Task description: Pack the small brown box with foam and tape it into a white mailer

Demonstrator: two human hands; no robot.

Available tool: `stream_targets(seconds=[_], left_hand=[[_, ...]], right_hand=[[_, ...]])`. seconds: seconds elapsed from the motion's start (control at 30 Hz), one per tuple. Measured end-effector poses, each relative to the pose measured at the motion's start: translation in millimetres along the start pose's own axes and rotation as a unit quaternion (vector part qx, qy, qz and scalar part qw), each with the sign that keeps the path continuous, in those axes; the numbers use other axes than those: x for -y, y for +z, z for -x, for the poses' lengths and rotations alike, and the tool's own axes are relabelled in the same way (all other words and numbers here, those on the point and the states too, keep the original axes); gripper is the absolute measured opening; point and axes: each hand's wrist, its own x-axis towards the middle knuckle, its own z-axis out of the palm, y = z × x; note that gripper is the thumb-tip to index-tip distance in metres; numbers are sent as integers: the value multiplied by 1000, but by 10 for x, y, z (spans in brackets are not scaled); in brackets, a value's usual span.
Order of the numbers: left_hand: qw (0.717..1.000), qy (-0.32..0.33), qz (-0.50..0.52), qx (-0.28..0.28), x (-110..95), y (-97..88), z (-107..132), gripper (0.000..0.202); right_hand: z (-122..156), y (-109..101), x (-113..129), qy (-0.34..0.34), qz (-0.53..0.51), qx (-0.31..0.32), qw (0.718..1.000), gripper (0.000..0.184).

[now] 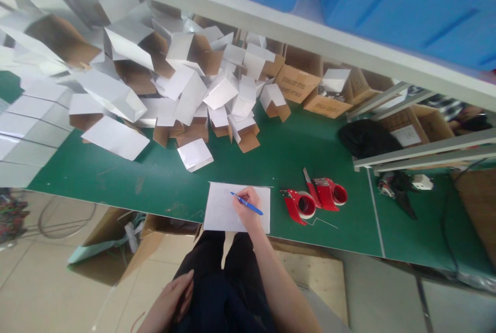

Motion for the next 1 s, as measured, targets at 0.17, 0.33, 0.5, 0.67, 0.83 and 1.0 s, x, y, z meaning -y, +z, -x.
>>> stream_targets(seconds=[0.17,0.33,0.5,0.67,0.83,1.0], left_hand=[[999,13,39,27,30,10,-8,72],[999,17,44,26,0,45,9,69],[997,78,7,-15,-299,77,95,70],[985,164,45,-1,-686,216,217,68],[971,214,98,42,-956,481,360,67],[960,260,76,67,-1126,736,554,68]], right_hand=[[-15,38,15,-21,26,-18,999,13],[-6,-60,92,79,-83,-2,993,14],[210,-307,336,168,-292,-23,941,15],[595,-521,729,278,-399,52,872,27],[753,-696,1149,282,-462,46,840,38],[730,-876,1394,248,-491,85,831,39]])
